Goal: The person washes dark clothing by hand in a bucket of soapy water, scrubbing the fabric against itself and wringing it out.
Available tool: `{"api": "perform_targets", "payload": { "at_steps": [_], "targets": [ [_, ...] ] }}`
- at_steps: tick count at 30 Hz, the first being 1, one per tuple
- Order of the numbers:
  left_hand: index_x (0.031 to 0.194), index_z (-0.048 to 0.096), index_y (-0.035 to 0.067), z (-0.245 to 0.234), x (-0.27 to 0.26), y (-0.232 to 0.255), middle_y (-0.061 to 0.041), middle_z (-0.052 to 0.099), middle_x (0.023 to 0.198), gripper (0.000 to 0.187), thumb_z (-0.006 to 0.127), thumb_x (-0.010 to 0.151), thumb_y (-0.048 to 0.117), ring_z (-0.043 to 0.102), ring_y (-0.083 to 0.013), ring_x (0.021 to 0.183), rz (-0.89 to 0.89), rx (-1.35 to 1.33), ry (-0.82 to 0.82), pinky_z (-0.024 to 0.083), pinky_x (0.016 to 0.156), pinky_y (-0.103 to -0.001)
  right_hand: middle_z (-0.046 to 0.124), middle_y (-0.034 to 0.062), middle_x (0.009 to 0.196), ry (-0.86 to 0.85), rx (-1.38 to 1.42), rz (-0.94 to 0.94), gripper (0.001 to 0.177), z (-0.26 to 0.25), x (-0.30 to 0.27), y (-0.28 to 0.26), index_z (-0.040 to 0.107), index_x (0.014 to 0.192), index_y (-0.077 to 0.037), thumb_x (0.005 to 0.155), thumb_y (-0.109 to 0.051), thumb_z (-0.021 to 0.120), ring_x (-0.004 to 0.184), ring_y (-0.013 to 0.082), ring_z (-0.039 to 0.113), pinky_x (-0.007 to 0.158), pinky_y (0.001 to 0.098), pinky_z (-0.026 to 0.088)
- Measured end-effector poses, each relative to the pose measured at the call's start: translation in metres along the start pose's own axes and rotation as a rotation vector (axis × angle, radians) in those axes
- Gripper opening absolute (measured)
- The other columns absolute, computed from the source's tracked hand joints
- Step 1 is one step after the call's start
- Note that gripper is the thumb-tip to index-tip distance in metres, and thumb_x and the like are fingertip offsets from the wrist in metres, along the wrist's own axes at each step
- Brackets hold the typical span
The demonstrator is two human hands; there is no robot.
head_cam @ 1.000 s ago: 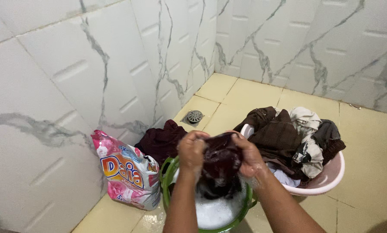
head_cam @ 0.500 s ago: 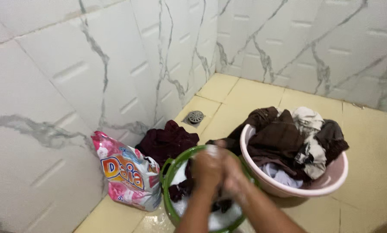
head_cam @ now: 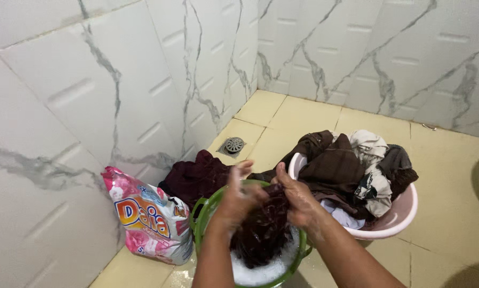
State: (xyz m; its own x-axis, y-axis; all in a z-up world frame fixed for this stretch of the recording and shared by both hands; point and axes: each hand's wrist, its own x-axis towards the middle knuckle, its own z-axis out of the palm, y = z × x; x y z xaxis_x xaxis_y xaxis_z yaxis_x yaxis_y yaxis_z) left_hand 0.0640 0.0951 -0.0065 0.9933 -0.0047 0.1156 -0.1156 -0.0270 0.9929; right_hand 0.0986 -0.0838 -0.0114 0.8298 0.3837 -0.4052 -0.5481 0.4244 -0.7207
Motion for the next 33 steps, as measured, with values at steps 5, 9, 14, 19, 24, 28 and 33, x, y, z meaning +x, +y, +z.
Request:
{"api": "perform_targets", "payload": {
  "at_steps": [5,9,14,19,24,28,33],
  "targets": [
    [0.097,0.075,0.009,0.014,0.003,0.027,-0.008,0.076,0.089,0.038,0.088,0.071,0.032,0.069,-0.0179,0.079,-0.174,0.372,-0.062,0.054,0.075,-0.034,0.068,0.0032,0.086,-0.015,-0.222,-0.154,0.043,-0.024,0.007,0.001,0.065,0.086,-0.013,0.078,-0.055,0.074,0.081,0.0173,0.065,0.081,0.0389,0.054],
    [0.089,0.072,0.003,0.001,0.003,0.026,-0.008,0.069,0.08,0.033,0.081,0.086,0.034,0.061,-0.0162,0.073,-0.011,0.248,0.259,0.051,0.069,-0.034,0.072,0.0062,0.087,-0.103,-0.642,-0.038,0.033,-0.031,-0.007,0.012,0.065,0.082,-0.014,0.066,-0.027,0.09,0.086,0.0203,0.068,0.091,0.0368,0.05],
    [0.088,0.07,0.006,-0.006,0.002,0.021,-0.002,0.067,0.083,0.023,0.071,0.095,0.027,0.059,-0.0104,0.078,0.175,-0.187,0.437,0.048,0.073,-0.03,0.065,0.0066,0.086,-0.114,-0.477,0.01,0.032,-0.044,-0.002,0.029,0.059,0.09,-0.005,0.086,-0.026,0.083,0.084,0.0218,0.062,0.09,0.0401,0.048],
    [0.084,0.066,0.008,0.055,-0.005,-0.004,-0.009,0.066,0.075,0.024,0.071,0.09,0.03,0.061,-0.0178,0.063,0.139,0.233,0.326,0.053,0.061,-0.039,0.063,0.0041,0.082,0.052,0.258,-0.192,0.03,-0.051,0.034,0.028,0.059,0.088,-0.008,0.089,-0.03,0.078,0.08,0.0192,0.058,0.084,0.038,0.046],
    [0.1,0.068,0.012,0.097,-0.02,-0.03,-0.006,0.07,0.07,0.027,0.073,0.092,0.037,0.067,-0.0181,0.057,0.632,0.535,0.295,0.058,0.075,-0.041,0.06,0.0016,0.079,0.034,0.077,-0.024,0.029,-0.03,0.039,0.046,0.058,0.087,-0.011,0.092,-0.035,0.073,0.076,0.0166,0.055,0.079,0.036,0.044],
    [0.083,0.07,0.005,0.04,-0.003,-0.025,-0.008,0.072,0.069,0.031,0.069,0.09,0.035,0.069,-0.0228,0.056,-0.082,0.277,0.475,0.059,0.054,-0.042,0.058,-0.0005,0.076,0.148,-0.07,0.149,0.029,0.002,0.021,0.077,0.058,0.085,-0.013,0.094,-0.038,0.069,0.072,0.0145,0.052,0.074,0.0344,0.042],
    [0.094,0.073,0.009,0.108,-0.031,-0.011,-0.007,0.075,0.085,0.036,0.057,0.106,0.039,0.072,-0.0212,0.07,0.499,0.257,0.336,0.06,0.066,-0.039,0.055,-0.003,0.072,-0.132,0.276,-0.14,0.031,-0.035,0.057,0.059,0.057,0.084,-0.016,0.097,-0.043,0.064,0.068,0.0119,0.048,0.069,0.0324,0.04]
  ]
}}
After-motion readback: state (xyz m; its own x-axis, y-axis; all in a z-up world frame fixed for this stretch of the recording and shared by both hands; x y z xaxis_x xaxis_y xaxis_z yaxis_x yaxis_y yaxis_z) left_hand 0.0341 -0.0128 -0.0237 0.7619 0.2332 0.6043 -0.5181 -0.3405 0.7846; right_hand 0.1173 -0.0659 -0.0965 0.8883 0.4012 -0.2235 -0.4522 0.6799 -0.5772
